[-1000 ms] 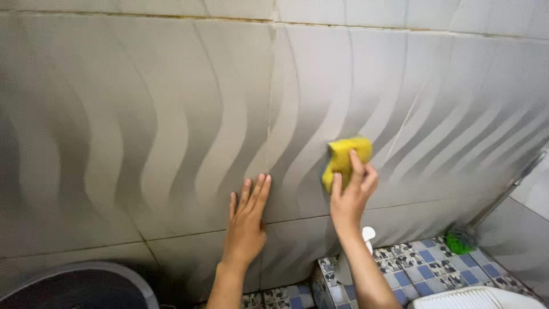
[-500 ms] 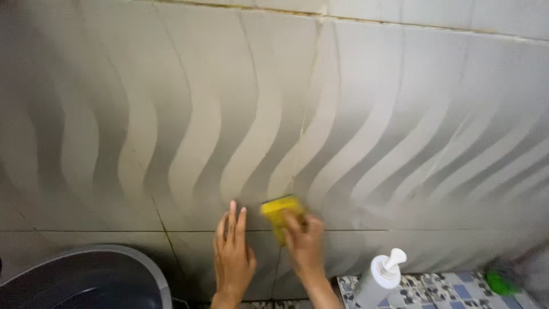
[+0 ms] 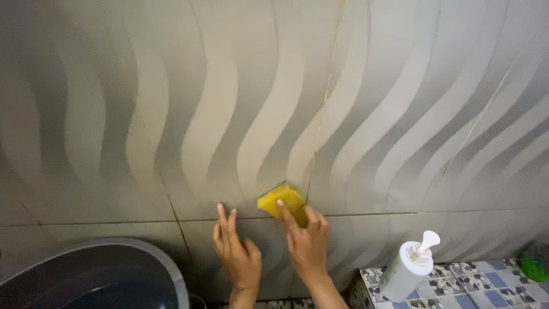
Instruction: The person scrubs tiled bathroom walls with a yellow sponge, moving systematically across the surface and around pipes. The person rinses the sponge in a pink basin and continues scrubbing lower sections near the floor.
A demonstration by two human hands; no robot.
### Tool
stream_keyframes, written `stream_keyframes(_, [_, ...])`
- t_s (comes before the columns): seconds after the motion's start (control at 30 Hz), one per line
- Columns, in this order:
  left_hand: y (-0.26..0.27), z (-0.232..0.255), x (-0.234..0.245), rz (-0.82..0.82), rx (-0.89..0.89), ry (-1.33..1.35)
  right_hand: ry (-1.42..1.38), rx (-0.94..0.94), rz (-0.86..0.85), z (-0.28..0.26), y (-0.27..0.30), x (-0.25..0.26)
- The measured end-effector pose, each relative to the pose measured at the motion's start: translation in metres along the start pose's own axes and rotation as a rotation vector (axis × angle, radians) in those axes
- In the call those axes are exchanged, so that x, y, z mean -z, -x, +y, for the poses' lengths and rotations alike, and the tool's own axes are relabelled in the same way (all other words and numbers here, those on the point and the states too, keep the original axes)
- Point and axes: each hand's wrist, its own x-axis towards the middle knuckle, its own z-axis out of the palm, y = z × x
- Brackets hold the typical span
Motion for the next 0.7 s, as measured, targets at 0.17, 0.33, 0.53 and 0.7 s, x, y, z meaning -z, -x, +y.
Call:
stream_keyframes(0.17, [-0.001, -0.002, -0.005, 0.07, 0.077, 0.138, -0.277, -0.444, 0.1, 0.027, -0.031, 0.021])
stream_keyframes(0.33, [-0.005, 0.014, 0.003, 0.07, 0.178, 0.22, -0.212, -0.231, 0.237, -0.004, -0.102, 0.033])
stream_keyframes(0.53, [0.005, 0.011, 0.015, 0.011, 0.351, 0.238, -0.118, 0.027, 0.03, -0.067, -0.069, 0.025])
stream_keyframes(0.7, [0.015, 0.012, 0.027, 0.006, 0.341, 0.288, -0.049, 0.025, 0.036, -0.062, -0.045, 0.018])
